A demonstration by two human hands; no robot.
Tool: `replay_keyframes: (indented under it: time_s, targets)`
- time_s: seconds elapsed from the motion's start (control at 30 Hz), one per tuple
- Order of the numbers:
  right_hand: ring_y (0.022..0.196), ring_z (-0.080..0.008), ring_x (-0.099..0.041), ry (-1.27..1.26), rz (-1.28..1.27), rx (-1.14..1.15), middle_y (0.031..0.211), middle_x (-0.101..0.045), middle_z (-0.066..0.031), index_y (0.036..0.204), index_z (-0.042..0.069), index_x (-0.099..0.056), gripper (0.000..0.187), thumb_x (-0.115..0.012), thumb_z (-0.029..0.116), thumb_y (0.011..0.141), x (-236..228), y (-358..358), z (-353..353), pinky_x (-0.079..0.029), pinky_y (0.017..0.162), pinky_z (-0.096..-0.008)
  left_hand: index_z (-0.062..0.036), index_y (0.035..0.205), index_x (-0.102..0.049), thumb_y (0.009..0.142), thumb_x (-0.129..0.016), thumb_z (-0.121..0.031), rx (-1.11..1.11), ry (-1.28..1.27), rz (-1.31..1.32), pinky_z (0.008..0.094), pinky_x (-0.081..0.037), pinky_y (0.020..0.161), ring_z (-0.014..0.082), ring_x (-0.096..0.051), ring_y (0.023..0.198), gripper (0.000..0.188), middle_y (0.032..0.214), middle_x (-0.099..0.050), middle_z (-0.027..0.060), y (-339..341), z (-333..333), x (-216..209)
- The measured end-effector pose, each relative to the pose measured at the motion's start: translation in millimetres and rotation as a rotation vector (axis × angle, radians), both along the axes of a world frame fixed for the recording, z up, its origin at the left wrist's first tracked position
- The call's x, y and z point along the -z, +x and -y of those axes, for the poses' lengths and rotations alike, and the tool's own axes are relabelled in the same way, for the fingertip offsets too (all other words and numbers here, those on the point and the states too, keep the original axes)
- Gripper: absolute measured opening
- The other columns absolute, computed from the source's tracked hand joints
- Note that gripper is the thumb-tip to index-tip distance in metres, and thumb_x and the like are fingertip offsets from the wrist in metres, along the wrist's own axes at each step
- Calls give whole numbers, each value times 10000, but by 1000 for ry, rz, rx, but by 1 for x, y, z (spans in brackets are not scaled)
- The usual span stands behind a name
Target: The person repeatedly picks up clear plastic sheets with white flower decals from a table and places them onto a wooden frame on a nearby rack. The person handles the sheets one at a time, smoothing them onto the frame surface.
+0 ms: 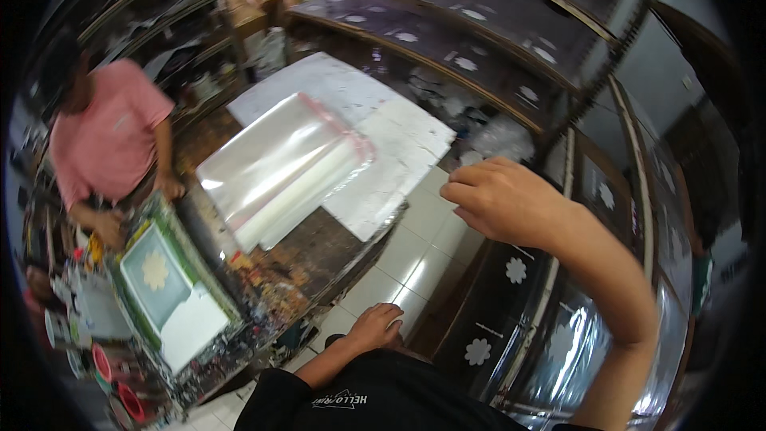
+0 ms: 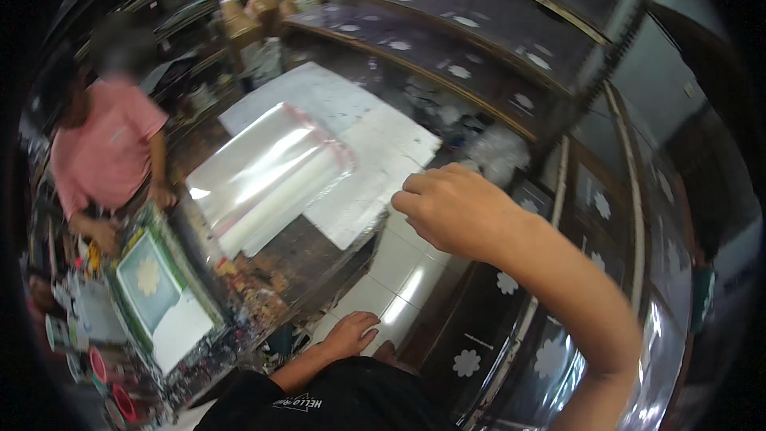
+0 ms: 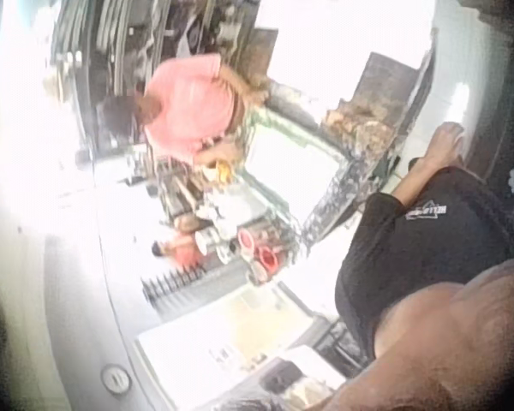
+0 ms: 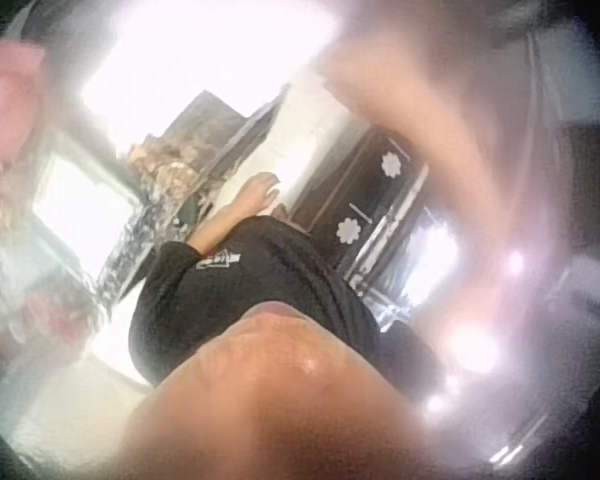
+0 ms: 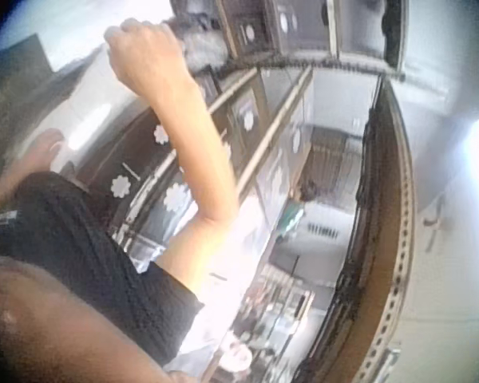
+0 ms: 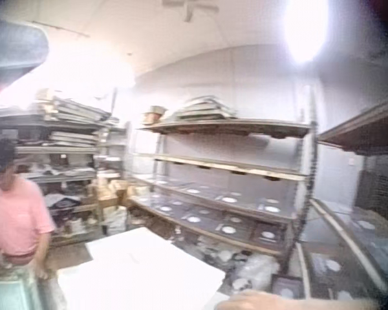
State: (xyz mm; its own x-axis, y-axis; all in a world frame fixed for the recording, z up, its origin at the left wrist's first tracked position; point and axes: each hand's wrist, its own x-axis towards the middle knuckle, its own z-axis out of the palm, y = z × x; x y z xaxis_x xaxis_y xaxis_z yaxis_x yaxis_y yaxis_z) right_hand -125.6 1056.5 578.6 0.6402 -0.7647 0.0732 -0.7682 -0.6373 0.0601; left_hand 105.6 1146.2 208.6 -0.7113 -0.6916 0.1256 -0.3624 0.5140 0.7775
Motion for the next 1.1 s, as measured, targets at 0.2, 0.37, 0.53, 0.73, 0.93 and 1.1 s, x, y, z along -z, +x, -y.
replay_keyframes:
  time_s: [0.2,0.37,0.53,0.73,0.93,1.1]
  targets:
    - [937,-192,-675,354,1433,261,1025,-675,-114,1109,-50,-617,216,-580,129,995,180,13,56,-549,846,-332,-36,1158,-650,882,-663,-151,-403,-95,-17,426,-453,995,320,-558,1173,300,1231,-603,127,63,7,-30]
    - [591,-135,-467,618,1682,828,685,-491,-10,805,114,-437,260,-567,195,1014,468,-18,-44,-449,578,-300,-26,1269,-588,852,-690,-169,-672,-278,136,492,-355,1101,371,-441,1325,453,1349,-522,175,108,16,-28]
    - [677,-185,-602,1047,1051,1062,679,-638,-89,783,-5,-640,308,-642,265,932,534,-23,-213,-501,623,-352,-13,1403,-459,842,-701,-232,-649,-268,430,534,-211,1188,367,-307,1431,649,1480,-404,188,132,19,-8]
    - [745,-208,-658,1047,1051,1017,848,-695,-113,961,-24,-670,223,-597,186,935,678,-108,-313,-533,679,-351,-13,1417,-441,875,-667,-283,-576,-272,476,530,-166,1200,348,-260,1458,647,1508,-374,188,127,22,-13]
    - [809,-214,-689,1053,851,1228,914,-705,-145,1043,-52,-657,246,-622,150,907,516,-23,-202,-547,702,-340,-15,1361,-512,880,-668,-259,-631,-283,305,542,-212,1181,370,-335,1414,562,1449,-446,197,132,22,-5]
    - [822,-203,-664,788,749,988,928,-687,-108,1080,-30,-660,291,-606,231,964,601,-42,-149,-521,730,-319,-20,1347,-533,834,-717,-185,-701,-274,-62,577,-245,1161,400,-374,1384,569,1410,-482,213,128,37,-22]
